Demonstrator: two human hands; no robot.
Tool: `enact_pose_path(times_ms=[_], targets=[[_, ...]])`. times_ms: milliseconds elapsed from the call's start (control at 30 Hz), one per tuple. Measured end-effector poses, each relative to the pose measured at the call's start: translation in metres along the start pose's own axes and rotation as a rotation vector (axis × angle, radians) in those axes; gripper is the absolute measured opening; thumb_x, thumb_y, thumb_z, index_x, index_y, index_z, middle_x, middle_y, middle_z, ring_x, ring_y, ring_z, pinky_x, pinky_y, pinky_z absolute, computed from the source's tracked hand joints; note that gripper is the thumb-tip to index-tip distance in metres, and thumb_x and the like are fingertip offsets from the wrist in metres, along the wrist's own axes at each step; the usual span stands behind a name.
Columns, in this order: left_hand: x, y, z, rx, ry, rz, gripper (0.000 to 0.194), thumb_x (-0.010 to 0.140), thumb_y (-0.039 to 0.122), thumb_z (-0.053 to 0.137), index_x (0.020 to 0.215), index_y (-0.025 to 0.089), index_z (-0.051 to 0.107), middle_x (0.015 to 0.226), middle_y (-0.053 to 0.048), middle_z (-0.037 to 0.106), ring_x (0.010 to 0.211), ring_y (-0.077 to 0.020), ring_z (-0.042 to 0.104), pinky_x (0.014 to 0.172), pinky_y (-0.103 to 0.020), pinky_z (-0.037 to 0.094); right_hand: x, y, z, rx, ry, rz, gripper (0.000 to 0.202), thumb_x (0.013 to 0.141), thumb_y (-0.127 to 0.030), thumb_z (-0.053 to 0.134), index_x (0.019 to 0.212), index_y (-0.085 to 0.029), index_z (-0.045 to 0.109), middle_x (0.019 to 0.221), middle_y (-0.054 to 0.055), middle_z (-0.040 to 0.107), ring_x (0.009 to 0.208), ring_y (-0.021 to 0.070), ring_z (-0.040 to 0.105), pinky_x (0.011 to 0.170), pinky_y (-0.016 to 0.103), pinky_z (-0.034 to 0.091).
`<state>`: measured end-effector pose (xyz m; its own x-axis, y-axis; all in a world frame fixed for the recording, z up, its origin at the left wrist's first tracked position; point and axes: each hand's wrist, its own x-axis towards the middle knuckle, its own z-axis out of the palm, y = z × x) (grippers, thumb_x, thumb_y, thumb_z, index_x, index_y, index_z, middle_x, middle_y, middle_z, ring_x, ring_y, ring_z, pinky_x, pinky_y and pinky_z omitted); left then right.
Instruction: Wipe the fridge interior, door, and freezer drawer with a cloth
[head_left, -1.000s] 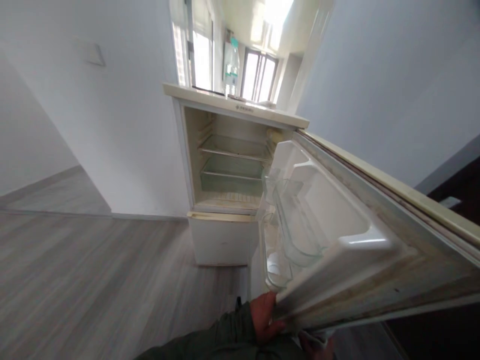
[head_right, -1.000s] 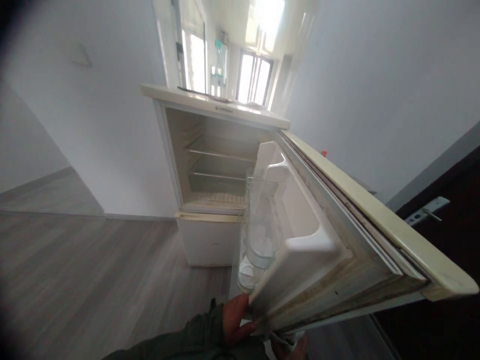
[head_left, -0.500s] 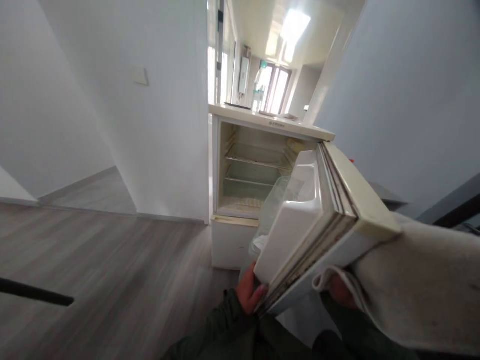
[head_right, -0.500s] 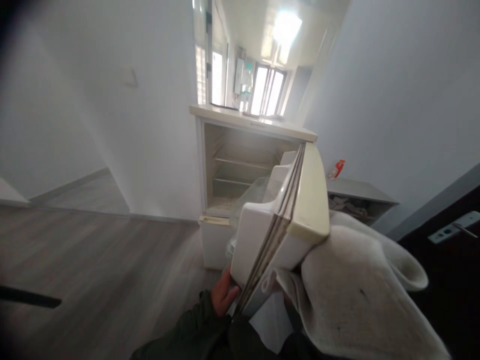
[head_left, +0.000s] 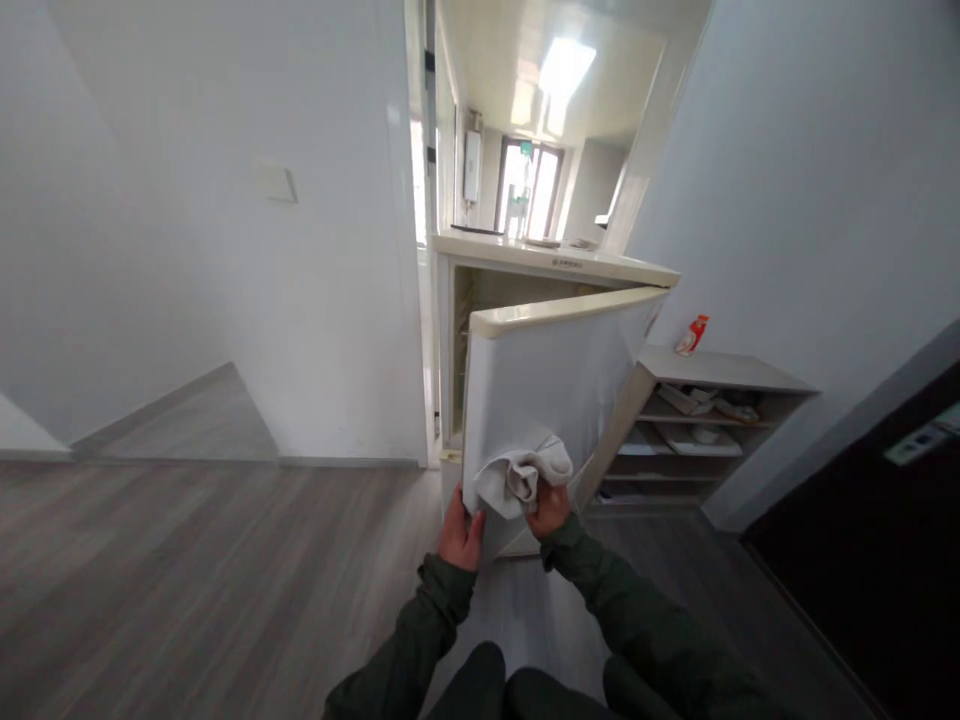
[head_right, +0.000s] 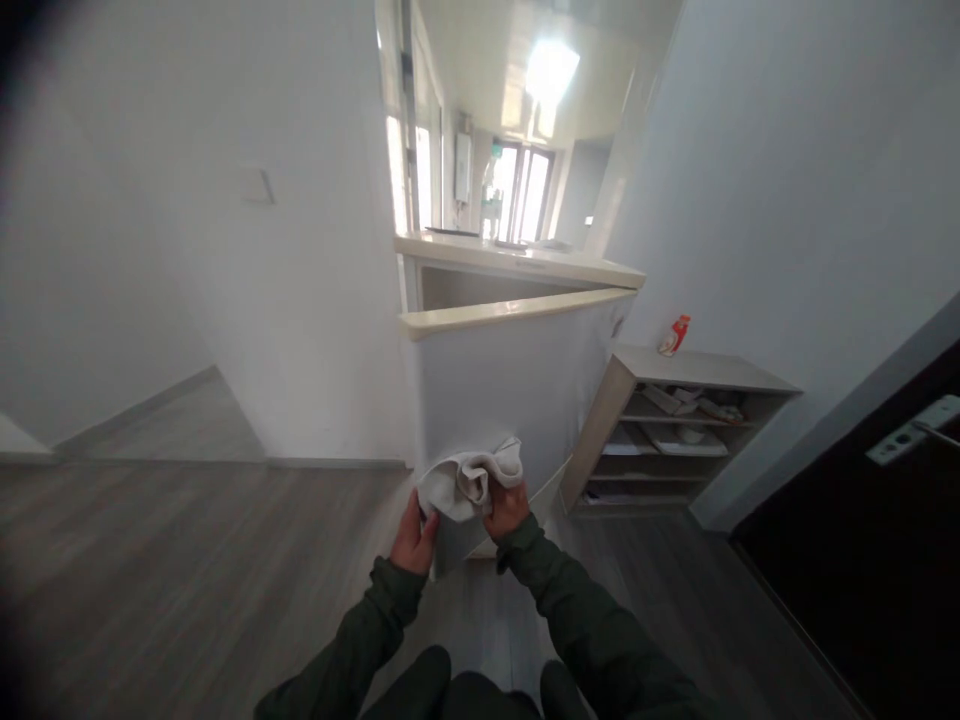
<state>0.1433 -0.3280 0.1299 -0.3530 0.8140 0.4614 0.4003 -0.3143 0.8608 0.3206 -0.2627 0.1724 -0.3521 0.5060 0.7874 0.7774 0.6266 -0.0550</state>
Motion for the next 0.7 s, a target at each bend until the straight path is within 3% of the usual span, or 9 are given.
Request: enact_pose_path(times_ms=[100,200,300,400,467,567,633,700], targets=[[0.048,-0.018,-0.017,0.073,-0.081,-0.043,0.083,0.089,0.065,0.034,0.14,0.0,0.039,0.138,-0.026,0.051,0.126,-0.0332,0.053,0.102,-0.049,0.048,0.024,0.01,0.011,-0.027,0.08,0.025,0.061,0.072,-0.027,0.048,0.132,-0.015,0.058,0.127,0.016,0.057,0.121,0.033,0.049,0.101,0.05,0.045],[0.089,-0.031,-0.037,0.137,-0.171,-0.03,0.073,0.089,0.058,0.035,0.136,0.004,0.046,0.134,-0.023,0.055,0.121,-0.0287,0.056,0.099,-0.043,0.05,0.081,0.037,0.013,-0.008,0.113,0.156,0.061,0.076,-0.032,0.048,0.133,-0.012,0.057,0.129,0.02,0.053,0.127,0.0354,0.042,0.105,0.054,0.039],[0.12,-0.038,-0.049,0.246,-0.159,-0.05,0.064,0.085,0.054,0.04,0.123,0.006,0.057,0.126,-0.022,0.06,0.12,-0.0311,0.054,0.104,-0.046,0.045,0.145,0.084,0.01,0.005,0.226,0.334,0.067,0.078,-0.038,0.053,0.137,-0.006,0.051,0.135,0.024,0.046,0.131,0.0379,0.035,0.106,0.056,0.036],[0.146,-0.043,-0.051,0.34,-0.08,-0.119,0.064,0.083,0.053,0.039,0.117,0.005,0.062,0.109,-0.022,0.066,0.11,-0.0354,0.057,0.102,-0.052,0.043,0.185,0.138,0.011,0.061,0.418,0.496,0.069,0.079,-0.039,0.055,0.138,-0.005,0.046,0.138,0.025,0.041,0.133,0.0368,0.033,0.108,0.058,0.033],[0.162,-0.043,-0.048,0.36,-0.035,-0.157,0.064,0.084,0.054,0.036,0.117,0.006,0.062,0.106,-0.022,0.067,0.104,-0.0352,0.059,0.098,-0.052,0.045,0.188,0.169,0.019,0.097,0.48,0.638,0.064,0.079,-0.037,0.053,0.135,-0.005,0.047,0.136,0.026,0.042,0.133,0.036,0.034,0.108,0.059,0.032],[0.185,-0.043,-0.039,0.339,0.04,-0.201,0.057,0.086,0.052,0.036,0.115,0.01,0.062,0.111,-0.019,0.067,0.105,-0.0315,0.06,0.097,-0.046,0.047,0.16,0.192,0.043,0.093,0.381,0.783,0.059,0.082,-0.034,0.051,0.133,-0.005,0.046,0.134,0.028,0.043,0.133,0.037,0.035,0.109,0.061,0.031],[0.2,-0.045,-0.033,0.31,0.099,-0.237,0.053,0.086,0.051,0.037,0.11,0.01,0.061,0.11,-0.018,0.066,0.104,-0.0289,0.061,0.096,-0.043,0.048,0.127,0.19,0.065,0.068,0.24,0.739,0.054,0.083,-0.03,0.049,0.132,-0.008,0.05,0.134,0.027,0.045,0.135,0.0377,0.033,0.109,0.062,0.03],[0.215,-0.049,-0.026,0.284,0.156,-0.283,0.049,0.085,0.05,0.04,0.105,0.01,0.059,0.106,-0.018,0.066,0.102,-0.0275,0.063,0.096,-0.041,0.05,0.093,0.18,0.089,0.029,0.115,0.581,0.05,0.081,-0.024,0.048,0.129,-0.011,0.057,0.132,0.023,0.05,0.137,0.0383,0.033,0.109,0.064,0.03]])
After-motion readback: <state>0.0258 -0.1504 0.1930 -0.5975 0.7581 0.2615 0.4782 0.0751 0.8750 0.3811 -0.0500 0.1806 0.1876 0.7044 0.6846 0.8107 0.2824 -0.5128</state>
